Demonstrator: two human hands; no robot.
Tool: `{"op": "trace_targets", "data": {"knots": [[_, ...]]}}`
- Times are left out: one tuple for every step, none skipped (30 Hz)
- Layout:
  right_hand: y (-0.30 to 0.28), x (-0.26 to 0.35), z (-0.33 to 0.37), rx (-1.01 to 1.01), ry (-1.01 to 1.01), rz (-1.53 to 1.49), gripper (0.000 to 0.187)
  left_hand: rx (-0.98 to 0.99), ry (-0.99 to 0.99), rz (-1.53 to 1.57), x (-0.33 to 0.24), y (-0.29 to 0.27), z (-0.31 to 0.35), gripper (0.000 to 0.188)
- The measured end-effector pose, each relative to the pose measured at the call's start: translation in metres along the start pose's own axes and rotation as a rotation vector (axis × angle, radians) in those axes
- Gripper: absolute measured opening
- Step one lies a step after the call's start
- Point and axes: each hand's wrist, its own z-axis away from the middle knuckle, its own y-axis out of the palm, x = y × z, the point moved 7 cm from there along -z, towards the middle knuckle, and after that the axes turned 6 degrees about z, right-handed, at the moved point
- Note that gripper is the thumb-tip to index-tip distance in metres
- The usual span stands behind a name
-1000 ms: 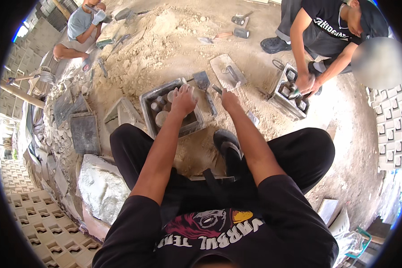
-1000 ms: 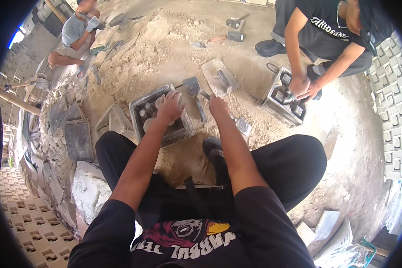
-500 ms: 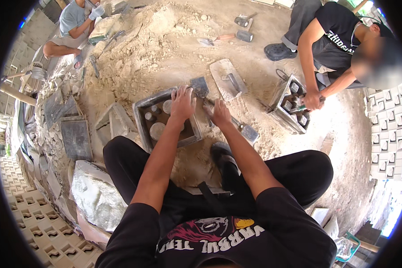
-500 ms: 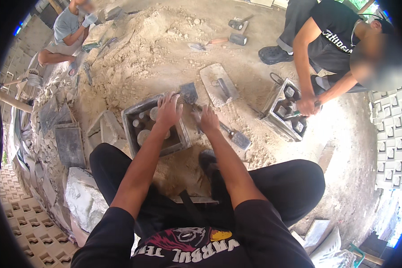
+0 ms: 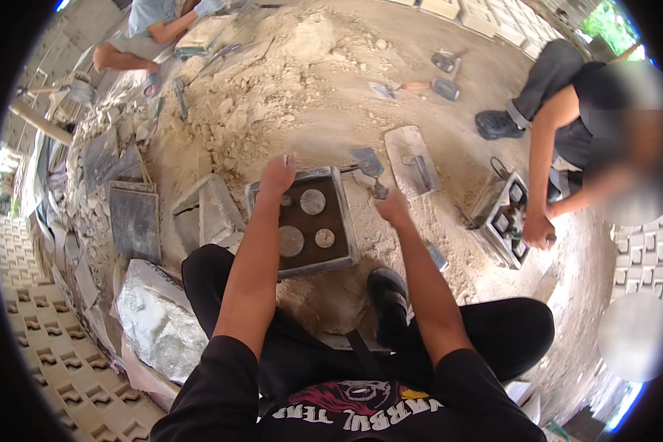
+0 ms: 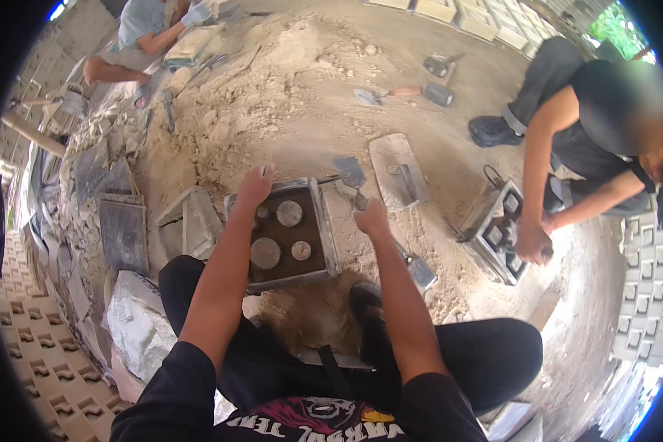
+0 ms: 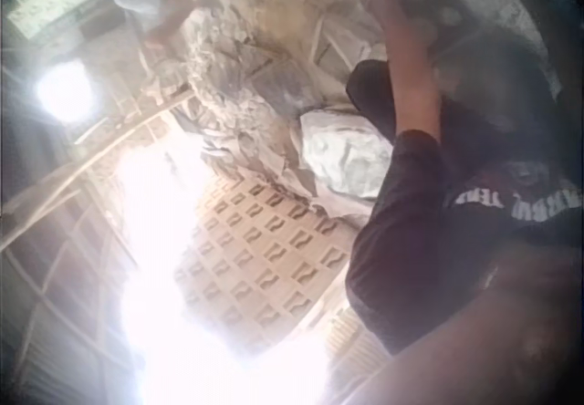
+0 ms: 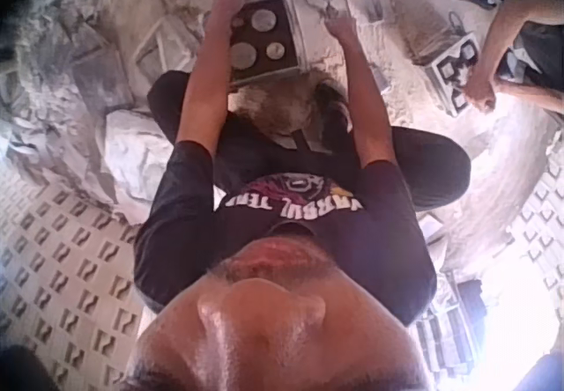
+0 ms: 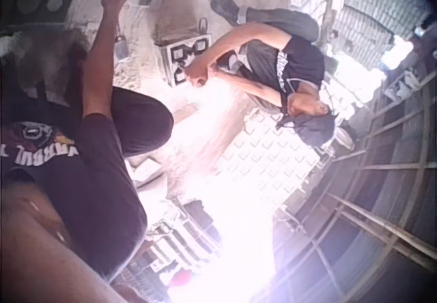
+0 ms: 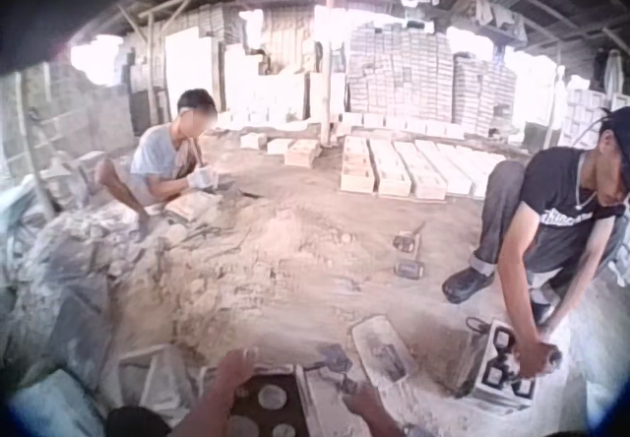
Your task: The person fills a metal mold with sand or cement mixture, using their hands and a small trowel to pack the material down and smooth the surface.
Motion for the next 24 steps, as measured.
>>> {"op": "trace_targets", "data": {"knots": [[-0.012, 0.001, -0.006, -0.057, -0.033, 0.011, 0.057, -0.036, -0.048, -0.036, 0.007, -0.006, 0.0, 0.052], [-0.022, 0.002, -0.012, -0.106, -0.042, -0.022, 0.058, -0.072, -0.097, -0.072, 0.015, -0.011, 0.003, 0.054], [-0.034, 0.014, -0.012, -0.144, -0.053, -0.057, 0.058, -0.104, -0.158, -0.113, 0.026, -0.018, 0.009, 0.056], [-0.045, 0.017, -0.012, -0.187, -0.053, -0.086, 0.059, -0.103, -0.161, -0.117, 0.019, -0.022, 0.012, 0.057], [-0.041, 0.014, -0.023, -0.079, -0.024, -0.174, 0.059, -0.102, -0.166, -0.122, 0.01, -0.024, 0.014, 0.057], [-0.039, 0.014, -0.036, 0.031, 0.008, -0.258, 0.06, -0.098, -0.174, -0.125, 0.007, -0.023, 0.017, 0.057], [-0.039, 0.029, -0.046, 0.143, 0.03, -0.344, 0.061, -0.128, -0.233, -0.097, 0.016, -0.024, 0.015, 0.056], [-0.036, 0.041, -0.05, 0.277, 0.102, -0.49, 0.051, -0.157, -0.294, -0.07, 0.027, -0.025, 0.013, 0.055], [-0.038, 0.045, -0.067, 0.301, 0.024, -0.438, 0.048, -0.181, -0.338, -0.034, 0.028, -0.023, 0.008, 0.054], [-0.04, 0.045, -0.088, 0.327, -0.05, -0.391, 0.045, -0.214, -0.353, -0.033, 0.021, -0.026, 0.007, 0.054], [-0.039, 0.044, -0.104, 0.353, -0.124, -0.344, 0.042, -0.247, -0.368, -0.032, 0.013, -0.028, 0.008, 0.054], [-0.051, 0.08, -0.102, 0.355, -0.201, -0.136, 0.04, -0.291, -0.411, -0.05, 0.018, -0.035, 0.015, 0.053], [-0.047, 0.074, -0.117, 0.407, -0.169, -0.1, 0.043, -0.277, -0.409, -0.042, 0.015, -0.031, 0.012, 0.052], [-0.044, 0.061, -0.136, 0.459, -0.136, -0.063, 0.046, -0.262, -0.406, -0.033, 0.013, -0.028, 0.01, 0.051], [-0.041, 0.068, -0.146, 0.522, -0.117, -0.029, 0.05, -0.257, -0.417, -0.032, 0.015, -0.029, 0.008, 0.05], [-0.042, 0.075, -0.155, 0.517, -0.122, 0.077, 0.051, -0.254, -0.427, -0.032, 0.017, -0.031, 0.007, 0.049], [-0.045, 0.079, -0.165, 0.51, -0.129, 0.184, 0.052, -0.25, -0.438, -0.03, 0.019, -0.032, 0.008, 0.048], [-0.046, 0.088, -0.169, 0.504, -0.136, 0.291, 0.054, -0.245, -0.452, -0.028, 0.02, -0.033, 0.01, 0.046], [-0.043, 0.09, -0.181, 0.416, -0.228, 0.288, 0.058, -0.256, -0.444, -0.036, 0.016, -0.034, 0.009, 0.045], [-0.033, 0.09, -0.192, 0.328, -0.321, 0.283, 0.063, -0.268, -0.436, -0.042, 0.012, -0.035, 0.008, 0.044], [-0.023, 0.094, -0.201, 0.249, -0.42, 0.273, 0.069, -0.282, -0.439, -0.055, 0.011, -0.036, 0.009, 0.043], [-0.013, 0.105, -0.207, 0.234, -0.422, 0.289, 0.069, -0.288, -0.435, -0.055, 0.011, -0.035, 0.009, 0.042], [0.002, 0.119, -0.211, 0.218, -0.424, 0.305, 0.069, -0.294, -0.43, -0.055, 0.01, -0.034, 0.01, 0.042], [0.02, 0.138, -0.213, 0.204, -0.429, 0.312, 0.07, -0.302, -0.428, -0.065, 0.012, -0.036, 0.01, 0.041]]}}
